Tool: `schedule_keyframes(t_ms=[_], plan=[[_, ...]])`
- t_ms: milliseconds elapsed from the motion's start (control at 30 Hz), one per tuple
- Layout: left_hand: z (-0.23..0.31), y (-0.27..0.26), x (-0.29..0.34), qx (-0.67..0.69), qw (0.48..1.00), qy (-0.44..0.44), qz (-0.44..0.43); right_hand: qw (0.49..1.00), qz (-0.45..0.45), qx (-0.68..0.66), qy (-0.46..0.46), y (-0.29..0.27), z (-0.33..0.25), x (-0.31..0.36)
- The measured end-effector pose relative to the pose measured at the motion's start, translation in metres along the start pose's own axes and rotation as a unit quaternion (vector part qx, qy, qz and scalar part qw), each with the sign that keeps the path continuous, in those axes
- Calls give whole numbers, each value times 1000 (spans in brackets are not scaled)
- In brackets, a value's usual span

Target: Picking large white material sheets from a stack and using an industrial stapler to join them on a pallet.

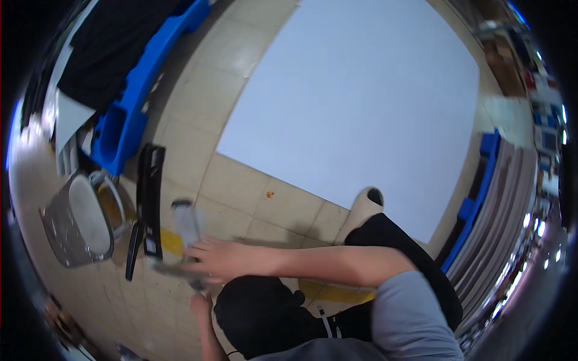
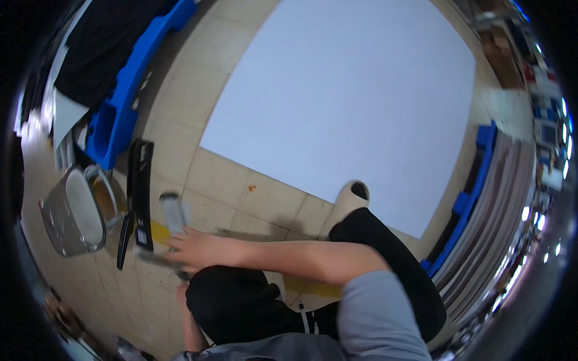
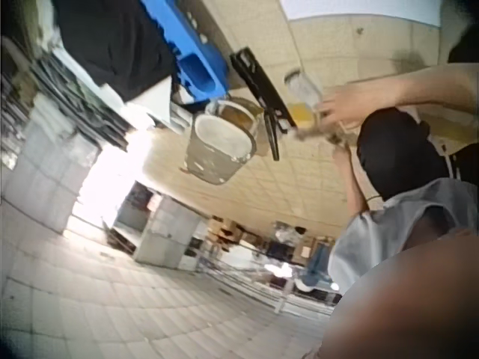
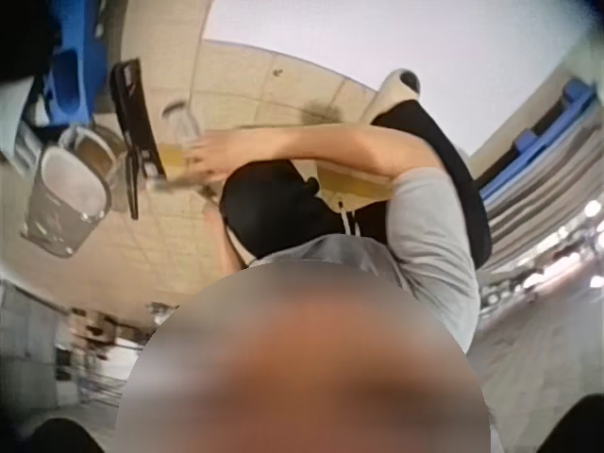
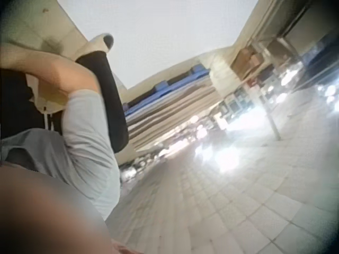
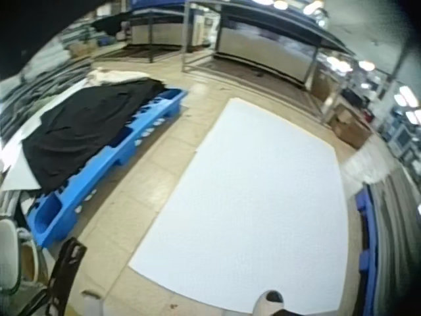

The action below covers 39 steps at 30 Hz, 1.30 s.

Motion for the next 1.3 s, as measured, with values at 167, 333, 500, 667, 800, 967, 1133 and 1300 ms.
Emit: schedule_keyframes(t_ms=[167,333,500,667,800,967,1133,1300], plan=[[186,17,0,189,922,253,-226,820,23,-37,571,-114,66,295],[364,86,-64,695,618,-2,-367,473,314,-343,748,-88,23,575],[399,111,-101,689,655,-86,-299,40,768,-540,343,70,71,625],[417,84,-58,625,760,52,-171,-25,763,-544,349,48,50,601],[435,72,-89,575,792,103,-179,103,790,-420,434,29,71,618],[576,57,-112,599,744,167,-244,211,839,-293,407,-110,104,650],[717,71,-70,545,727,275,-315,333,821,-306,349,-197,112,672],[631,199,110,92,716,408,-559,551,696,-323,328,-114,-21,638]])
Point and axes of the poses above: each hand's wrist, its own x-axis away from the middle knuckle, its own y-axis out of the palm, z = x × y, the point moved 4 cm from there along -x, towards the middle knuckle, and after that the axes turned 4 degrees about x, right-handed, at the moved point
